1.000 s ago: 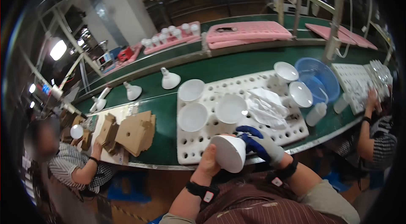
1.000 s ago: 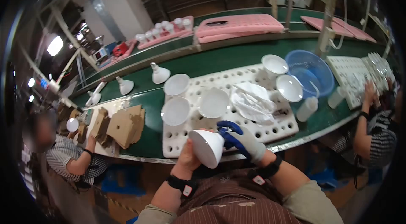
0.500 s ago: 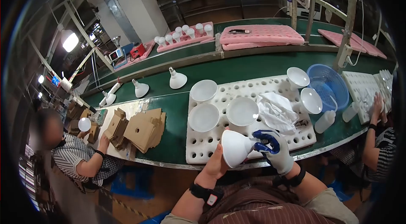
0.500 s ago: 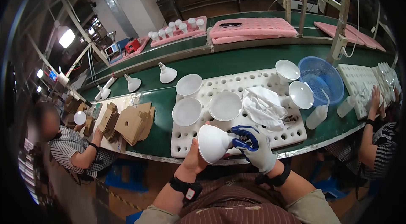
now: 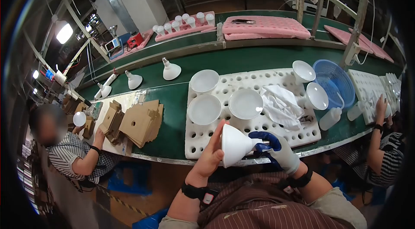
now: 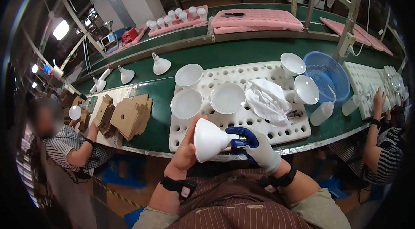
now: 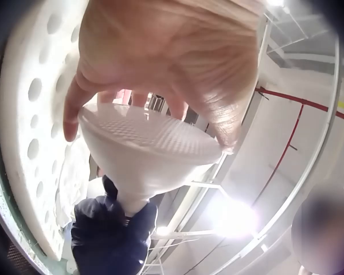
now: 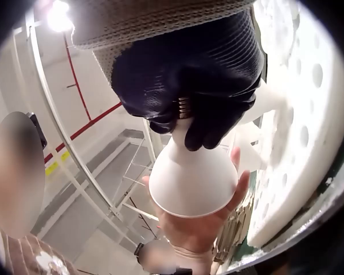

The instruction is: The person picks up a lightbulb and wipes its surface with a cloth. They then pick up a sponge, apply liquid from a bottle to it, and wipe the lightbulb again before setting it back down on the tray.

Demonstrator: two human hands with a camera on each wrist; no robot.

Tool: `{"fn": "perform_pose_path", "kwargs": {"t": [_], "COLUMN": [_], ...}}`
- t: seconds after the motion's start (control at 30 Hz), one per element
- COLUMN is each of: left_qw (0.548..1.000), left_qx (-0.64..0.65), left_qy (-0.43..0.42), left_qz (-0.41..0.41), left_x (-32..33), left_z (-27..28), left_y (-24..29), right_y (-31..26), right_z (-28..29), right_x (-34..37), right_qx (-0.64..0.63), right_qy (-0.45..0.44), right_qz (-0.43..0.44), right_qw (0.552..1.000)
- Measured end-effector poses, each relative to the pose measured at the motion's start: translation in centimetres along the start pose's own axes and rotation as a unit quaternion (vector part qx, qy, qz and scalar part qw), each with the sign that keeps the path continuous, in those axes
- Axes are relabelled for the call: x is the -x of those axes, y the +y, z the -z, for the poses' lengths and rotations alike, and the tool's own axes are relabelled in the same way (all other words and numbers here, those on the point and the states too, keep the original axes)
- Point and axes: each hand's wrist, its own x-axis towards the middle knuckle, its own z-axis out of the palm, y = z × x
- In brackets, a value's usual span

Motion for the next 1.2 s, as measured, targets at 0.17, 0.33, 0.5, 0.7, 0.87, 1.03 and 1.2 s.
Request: {"fn": "perform_pose_path", "kwargs": {"t": [0.17,0.33,0.5,0.7,0.87,1.03,1.2], "left_qw": [0.994,0.994,0.995,0.997,0.997,0.996,0.996], "left_qx": [0.088,0.092,0.070,0.028,0.026,0.003,-0.053], "left_qy": [-0.015,-0.046,-0.050,-0.068,-0.065,-0.080,-0.036], "left_qz": [0.065,0.048,0.051,0.039,0.035,0.031,0.069], "left_x": [0.3,0.6,0.6,0.4,0.5,0.8,0.7], "left_z": [0.6,-0.1,-0.5,-1.0,-1.2,-0.8,-0.9], "left_y": [0.3,1.0,0.9,1.3,1.1,1.2,1.4], "right_y": [0.2,-0.3,0.0,0.2,-0.7,0.5,1.9], "right_z": [0.1,0.1,0.5,0.6,0.7,0.9,2.0], "right_x": [0.8,1.7,2.3,2.8,2.9,2.6,1.6], "right_qx": [0.085,0.162,0.159,0.130,0.229,0.154,0.069], "right_qy": [-0.006,-0.007,-0.006,0.035,0.027,0.016,-0.037], "right_qz": [0.078,0.078,0.069,0.107,0.123,0.118,0.091], "right_qw": [0.993,0.984,0.985,0.985,0.965,0.981,0.993]}}
